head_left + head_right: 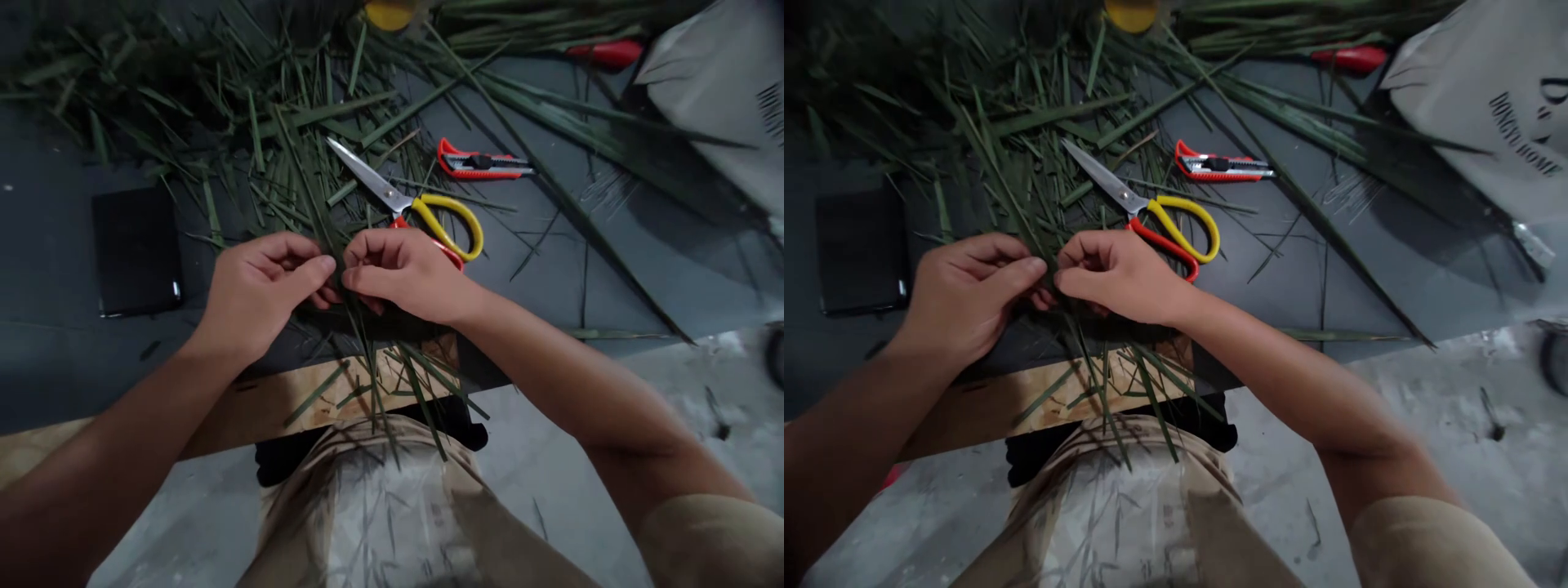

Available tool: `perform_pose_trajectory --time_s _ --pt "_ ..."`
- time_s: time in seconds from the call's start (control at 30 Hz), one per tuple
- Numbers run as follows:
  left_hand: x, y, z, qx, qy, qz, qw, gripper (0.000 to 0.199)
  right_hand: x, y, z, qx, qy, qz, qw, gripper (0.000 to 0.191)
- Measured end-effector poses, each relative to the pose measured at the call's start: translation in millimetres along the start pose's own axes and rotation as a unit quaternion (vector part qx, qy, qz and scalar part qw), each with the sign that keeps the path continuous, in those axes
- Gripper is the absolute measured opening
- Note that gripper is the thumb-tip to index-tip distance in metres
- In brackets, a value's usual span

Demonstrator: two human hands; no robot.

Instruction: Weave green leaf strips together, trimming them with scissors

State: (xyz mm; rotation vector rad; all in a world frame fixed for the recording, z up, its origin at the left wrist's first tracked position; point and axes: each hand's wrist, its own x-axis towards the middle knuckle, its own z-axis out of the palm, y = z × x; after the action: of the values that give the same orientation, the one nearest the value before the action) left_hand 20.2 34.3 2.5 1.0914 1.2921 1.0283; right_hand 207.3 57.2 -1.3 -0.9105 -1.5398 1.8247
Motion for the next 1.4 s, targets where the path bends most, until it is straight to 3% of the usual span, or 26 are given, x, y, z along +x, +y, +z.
perform_pose_trajectory --time_s 0.17,0.47,0.6,0.77,1.0,1.4 --pt "-2.3 -1.2 3.6 0.078 0.015 0.031 0.996 0.010 -8.5 -3.0 4.9 -0.162 0.070 -0.062 0.982 0.012" --pt "-1.6 0.3 9.0 0.104 0.056 0.004 0.993 0.022 -6.8 3.2 8.8 -0.335 0.094 -0.122 0.930 0.005" --pt "-0.6 -4.7 9.1 0.068 0.058 0.008 0.996 0.020 -6.8 5.5 8.3 -0.349 0.089 -0.141 0.922 0.003" --pt "0.7 -14.0 8.7 0.002 0.082 0.051 0.995 0.016 -6.0 5.8 4.9 -0.309 0.084 -0.121 0.940 0.006" --pt "0.8 -10.1 9.1 0.015 0.061 0.025 0.998 0.027 -4.4 6.3 3.4 -0.283 0.061 -0.108 0.951 0.009" --pt "1.7 -8.1 12.9 0.000 0.087 0.044 0.995 0.017 -6.0 15.6 1.3 -0.418 0.061 -0.195 0.885 0.005"
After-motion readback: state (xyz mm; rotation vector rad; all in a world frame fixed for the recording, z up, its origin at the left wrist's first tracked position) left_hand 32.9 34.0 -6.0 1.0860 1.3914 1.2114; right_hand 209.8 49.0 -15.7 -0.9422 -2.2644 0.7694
